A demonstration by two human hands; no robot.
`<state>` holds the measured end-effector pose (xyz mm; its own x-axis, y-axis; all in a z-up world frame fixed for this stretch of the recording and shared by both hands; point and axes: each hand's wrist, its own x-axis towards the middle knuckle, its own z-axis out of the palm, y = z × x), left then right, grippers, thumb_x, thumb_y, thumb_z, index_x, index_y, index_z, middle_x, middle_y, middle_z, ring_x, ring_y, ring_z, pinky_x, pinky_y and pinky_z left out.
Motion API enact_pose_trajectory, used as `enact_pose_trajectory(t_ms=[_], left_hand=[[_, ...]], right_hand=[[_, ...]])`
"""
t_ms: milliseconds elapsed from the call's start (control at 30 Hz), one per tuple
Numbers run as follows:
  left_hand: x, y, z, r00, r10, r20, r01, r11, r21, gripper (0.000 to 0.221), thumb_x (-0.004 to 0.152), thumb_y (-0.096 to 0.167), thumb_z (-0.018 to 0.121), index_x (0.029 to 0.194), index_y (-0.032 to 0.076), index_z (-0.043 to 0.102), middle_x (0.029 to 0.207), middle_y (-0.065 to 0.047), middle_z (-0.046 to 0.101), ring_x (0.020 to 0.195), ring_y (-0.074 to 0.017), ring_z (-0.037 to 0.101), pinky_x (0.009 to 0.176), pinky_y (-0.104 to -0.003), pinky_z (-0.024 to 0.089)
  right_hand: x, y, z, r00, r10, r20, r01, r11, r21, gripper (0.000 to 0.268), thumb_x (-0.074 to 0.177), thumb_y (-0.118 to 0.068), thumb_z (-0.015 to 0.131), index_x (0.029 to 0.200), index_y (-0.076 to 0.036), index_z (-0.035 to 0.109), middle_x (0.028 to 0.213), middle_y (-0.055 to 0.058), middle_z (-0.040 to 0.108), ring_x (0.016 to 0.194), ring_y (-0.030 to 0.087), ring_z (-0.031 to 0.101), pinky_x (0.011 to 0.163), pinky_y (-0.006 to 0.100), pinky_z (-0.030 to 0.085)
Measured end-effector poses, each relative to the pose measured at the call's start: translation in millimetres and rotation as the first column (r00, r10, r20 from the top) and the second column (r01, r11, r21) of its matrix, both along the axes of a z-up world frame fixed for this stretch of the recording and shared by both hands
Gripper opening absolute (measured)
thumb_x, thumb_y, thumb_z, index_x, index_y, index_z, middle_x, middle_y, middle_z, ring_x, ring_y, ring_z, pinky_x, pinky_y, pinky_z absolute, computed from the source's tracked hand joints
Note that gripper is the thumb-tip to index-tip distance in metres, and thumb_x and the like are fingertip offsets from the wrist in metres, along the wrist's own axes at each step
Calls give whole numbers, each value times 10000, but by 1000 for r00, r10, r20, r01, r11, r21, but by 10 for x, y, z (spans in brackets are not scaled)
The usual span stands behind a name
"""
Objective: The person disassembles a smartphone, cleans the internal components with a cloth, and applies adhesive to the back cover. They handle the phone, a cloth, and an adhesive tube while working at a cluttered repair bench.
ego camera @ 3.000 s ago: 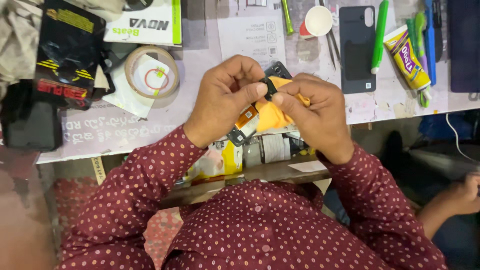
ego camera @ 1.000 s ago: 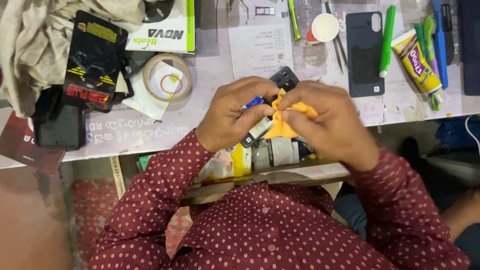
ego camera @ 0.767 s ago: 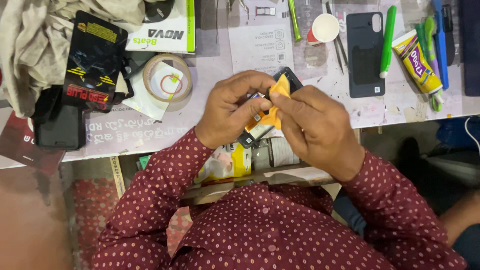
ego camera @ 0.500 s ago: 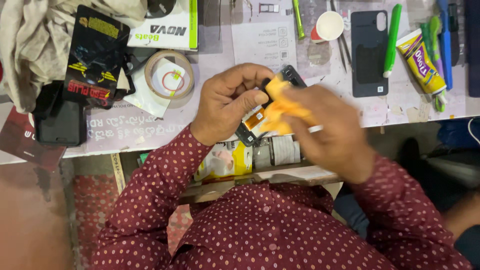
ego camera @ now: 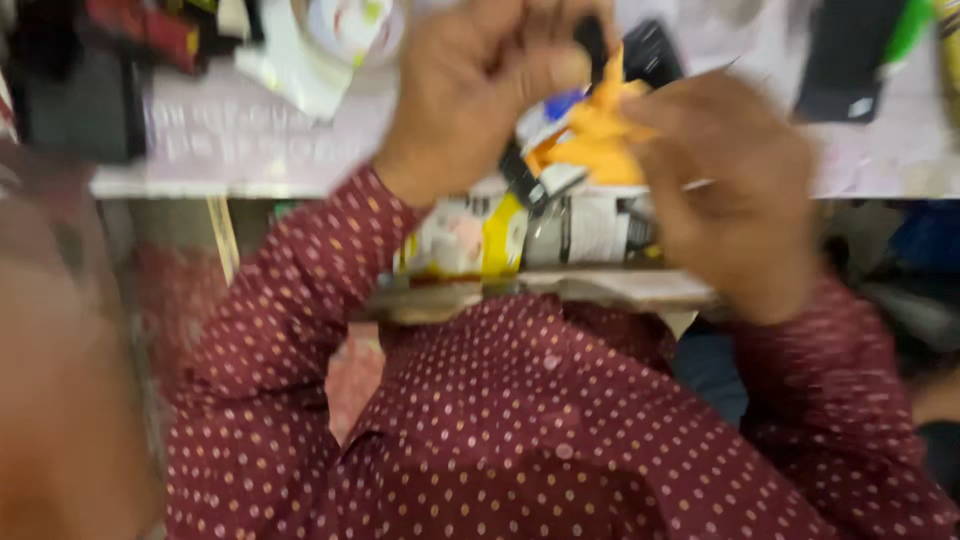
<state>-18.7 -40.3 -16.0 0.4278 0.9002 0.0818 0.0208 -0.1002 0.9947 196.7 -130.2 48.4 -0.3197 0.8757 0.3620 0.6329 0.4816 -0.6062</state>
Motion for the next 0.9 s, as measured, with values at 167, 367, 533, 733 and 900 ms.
enact_pose_trajectory(t_ms=[167, 367, 533, 733, 900], left_hand=[[-403, -174, 79, 916, -172, 363, 185, 983, -1, 148, 1070, 179, 734, 1108, 43, 689, 984, 52, 719, 850, -24, 669, 776, -204, 561], [25, -524, 30, 858, -120, 499, 224, 962, -155, 175, 1022, 124, 758, 1111, 5, 665, 918, 24, 659, 787, -26, 589, 727, -206, 492], [181, -589, 17, 864, -102, 493, 211, 962, -171, 109, 1027, 97, 712, 1046, -4, 673, 904, 22, 686, 809, -28, 603, 731, -207, 490], [217, -572, 67, 957, -42, 286, 87, 985, -147, 99, 1010, 96, 683, 965, 8, 682, 785, 54, 633, 718, -22, 560, 652, -209, 457], [182, -571, 106, 985, -32, 169, 35, 999, -15, 134, 1026, 121, 692, 939, 20, 697, 739, 57, 567, 668, -49, 439, 595, -240, 370]], right_hand=[[49, -321, 157, 993, -114, -14, 111, 984, -138, 289, 934, 46, 750, 1217, 46, 695, 1054, 162, 703, 860, 210, 673, 708, 301, 532], [-221, -415, -9, 990, -128, -56, 133, 986, 103, 384, 861, -18, 831, 1179, 94, 647, 1075, 190, 680, 1023, 220, 645, 880, 349, 551], [-216, -425, -58, 817, -364, -447, 158, 888, -433, 164, 990, -16, 747, 1144, 14, 700, 1041, 88, 716, 933, 119, 661, 825, 256, 546], [-80, -353, -33, 883, -275, -381, 221, 959, -178, 179, 1065, -55, 686, 1223, 29, 688, 1119, 79, 697, 1011, 102, 645, 895, 232, 531], [-147, -243, -114, 926, -218, -309, 163, 967, -194, 142, 1098, -60, 670, 1206, 31, 684, 1063, 79, 704, 968, 107, 651, 892, 244, 523]])
